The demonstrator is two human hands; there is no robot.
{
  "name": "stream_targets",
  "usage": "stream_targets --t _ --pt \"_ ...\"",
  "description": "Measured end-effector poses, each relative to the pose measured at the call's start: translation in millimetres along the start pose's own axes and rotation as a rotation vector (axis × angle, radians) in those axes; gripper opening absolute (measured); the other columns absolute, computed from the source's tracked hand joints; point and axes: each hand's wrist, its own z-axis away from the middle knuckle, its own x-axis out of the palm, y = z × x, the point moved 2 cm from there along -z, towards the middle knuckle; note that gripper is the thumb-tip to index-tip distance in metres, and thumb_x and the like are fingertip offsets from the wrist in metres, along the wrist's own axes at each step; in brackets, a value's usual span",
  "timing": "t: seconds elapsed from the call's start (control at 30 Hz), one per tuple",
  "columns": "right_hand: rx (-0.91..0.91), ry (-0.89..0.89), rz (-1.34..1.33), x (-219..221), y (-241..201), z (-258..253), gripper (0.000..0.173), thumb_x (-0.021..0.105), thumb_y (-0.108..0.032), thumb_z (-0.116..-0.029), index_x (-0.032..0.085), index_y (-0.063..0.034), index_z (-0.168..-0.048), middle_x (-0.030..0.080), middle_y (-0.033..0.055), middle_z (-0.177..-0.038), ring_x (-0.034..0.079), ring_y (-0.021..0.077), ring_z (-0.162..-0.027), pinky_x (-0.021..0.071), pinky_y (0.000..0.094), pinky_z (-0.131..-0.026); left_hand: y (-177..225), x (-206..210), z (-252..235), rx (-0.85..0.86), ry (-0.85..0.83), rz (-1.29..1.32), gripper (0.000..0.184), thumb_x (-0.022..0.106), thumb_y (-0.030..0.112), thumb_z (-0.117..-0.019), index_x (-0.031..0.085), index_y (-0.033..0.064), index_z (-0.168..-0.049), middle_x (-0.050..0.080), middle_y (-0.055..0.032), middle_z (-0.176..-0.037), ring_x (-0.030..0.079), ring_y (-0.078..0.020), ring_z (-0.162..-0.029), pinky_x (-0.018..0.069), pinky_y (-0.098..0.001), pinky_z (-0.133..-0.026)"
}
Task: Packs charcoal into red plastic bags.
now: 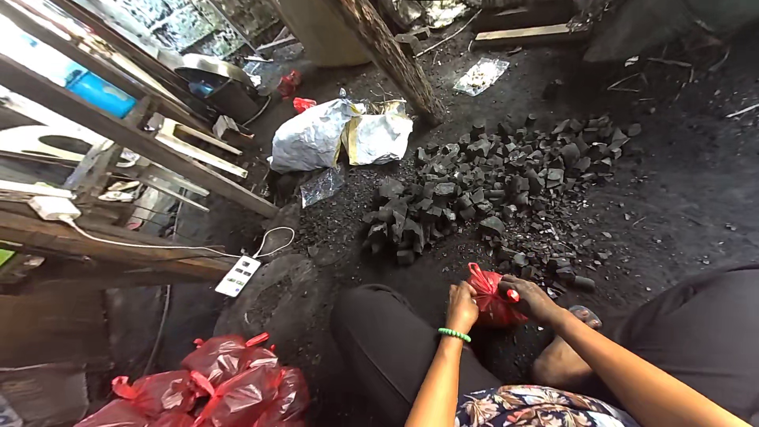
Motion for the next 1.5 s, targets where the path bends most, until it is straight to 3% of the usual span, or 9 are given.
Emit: stream_targets --t 0.2,0.4,0.57,0.73,0.9,1.0,1.3,1.43,1.5 --pt "-0.063 0.074 -0.048 -1.0 6.1 6.8 0.017 0.059 -0.003 -0.0973 0.071 0.0043 -0.107 0.068 0.0234 -0.113 0.066 0.0388 -0.109 0.0503 0.0553 -0.098 4.0 20.4 -6.2 0.048 -0.127 -0.230 0.042 0.058 0.006 -0.1005 0.058 0.0131 -0.142 0.043 -0.0242 -0.150 0.053 -0.0419 -0.129 0.0469 -0.0556 -0.105" --pt "-0.136 0.224 -0.032 -2.8 -3.8 11.9 0.016 0.059 0.003 -0.0955 0.072 0.0042 -0.104 0.069 0.0223 -0.113 0.069 0.0372 -0.103 0.0555 0.0541 -0.091 10.4 20.3 -6.4 0.066 -0.080 -0.309 0.033 0.058 0.015 -0.1035 0.061 0.0087 -0.136 0.049 -0.0242 -0.144 0.055 -0.0402 -0.127 0.0472 -0.0532 -0.105" --pt "0.028 0.316 -0.206 -15.7 19.2 12.9 0.013 0.060 0.003 -0.0958 0.070 0.0071 -0.103 0.069 0.0220 -0.106 0.067 0.0342 -0.104 0.0518 0.0517 -0.097 8.2 5.2 -3.0 -0.043 0.025 -0.253 0.031 0.051 0.010 -0.1051 0.059 0.0003 -0.133 0.054 -0.0250 -0.138 0.057 -0.0401 -0.125 0.0482 -0.0530 -0.104" --pt "0.068 0.150 -0.166 -18.0 24.8 9.0 0.014 0.059 0.001 -0.0964 0.067 0.0059 -0.106 0.068 0.0213 -0.106 0.066 0.0334 -0.103 0.0507 0.0510 -0.096 7.5 18.6 -11.0 0.130 -0.036 -0.172 0.035 0.055 0.006 -0.1021 0.059 0.0020 -0.136 0.051 -0.0235 -0.144 0.057 -0.0382 -0.127 0.0484 -0.0510 -0.105" --pt "0.049 -0.068 0.046 -4.8 14.2 11.6 0.033 0.061 -0.004 -0.0958 0.069 -0.0064 -0.127 0.063 0.0243 -0.129 0.058 0.0406 -0.125 0.0445 0.0549 -0.108 11.0 40.1 -20.6 0.089 -0.213 -0.351 0.039 0.058 0.006 -0.0997 0.058 0.0018 -0.139 0.044 -0.0220 -0.154 0.052 -0.0387 -0.134 0.0455 -0.0551 -0.108" --pt "0.038 -0.123 0.062 -5.0 16.4 14.0 0.024 0.061 -0.006 -0.0980 0.074 -0.0042 -0.118 0.064 0.0248 -0.126 0.056 0.0410 -0.126 0.0423 0.0542 -0.110 10.5 40.4 -19.1 0.093 -0.255 -0.420 0.034 0.061 0.013 -0.1003 0.062 0.0016 -0.133 0.046 -0.0250 -0.150 0.052 -0.0407 -0.133 0.0457 -0.0568 -0.106" --pt "0.218 0.079 -0.290 -32.9 39.4 11.5 0.016 0.068 0.001 -0.0915 0.068 0.0069 -0.106 0.062 0.0237 -0.109 0.061 0.0341 -0.099 0.0499 0.0505 -0.091 5.5 0.8 -13.0 -0.111 0.132 -0.006 0.030 0.052 0.008 -0.1039 0.057 -0.0081 -0.129 0.051 -0.0301 -0.139 0.056 -0.0415 -0.125 0.0473 -0.0519 -0.105" --pt "0.114 0.089 -0.475 -20.0 31.5 8.1 0.020 0.059 0.008 -0.0892 0.065 0.0058 -0.108 0.062 0.0189 -0.120 0.066 0.0246 -0.091 0.0567 0.0414 -0.080 2.3 13.6 -16.0 0.118 0.044 0.083 0.027 0.054 -0.006 -0.0978 0.057 -0.0078 -0.125 0.055 -0.0298 -0.131 0.066 -0.0380 -0.109 0.0561 -0.0485 -0.093" --pt "0.060 -0.007 -0.465 -16.9 16.2 7.3 0.022 0.057 0.008 -0.0948 0.064 0.0073 -0.115 0.067 0.0194 -0.118 0.068 0.0243 -0.098 0.0556 0.0415 -0.091 2.5 20.7 -15.5 0.216 -0.052 -0.043 0.039 0.058 -0.010 -0.0924 0.056 -0.0067 -0.131 0.058 -0.0290 -0.133 0.061 -0.0391 -0.121 0.0488 -0.0508 -0.105"
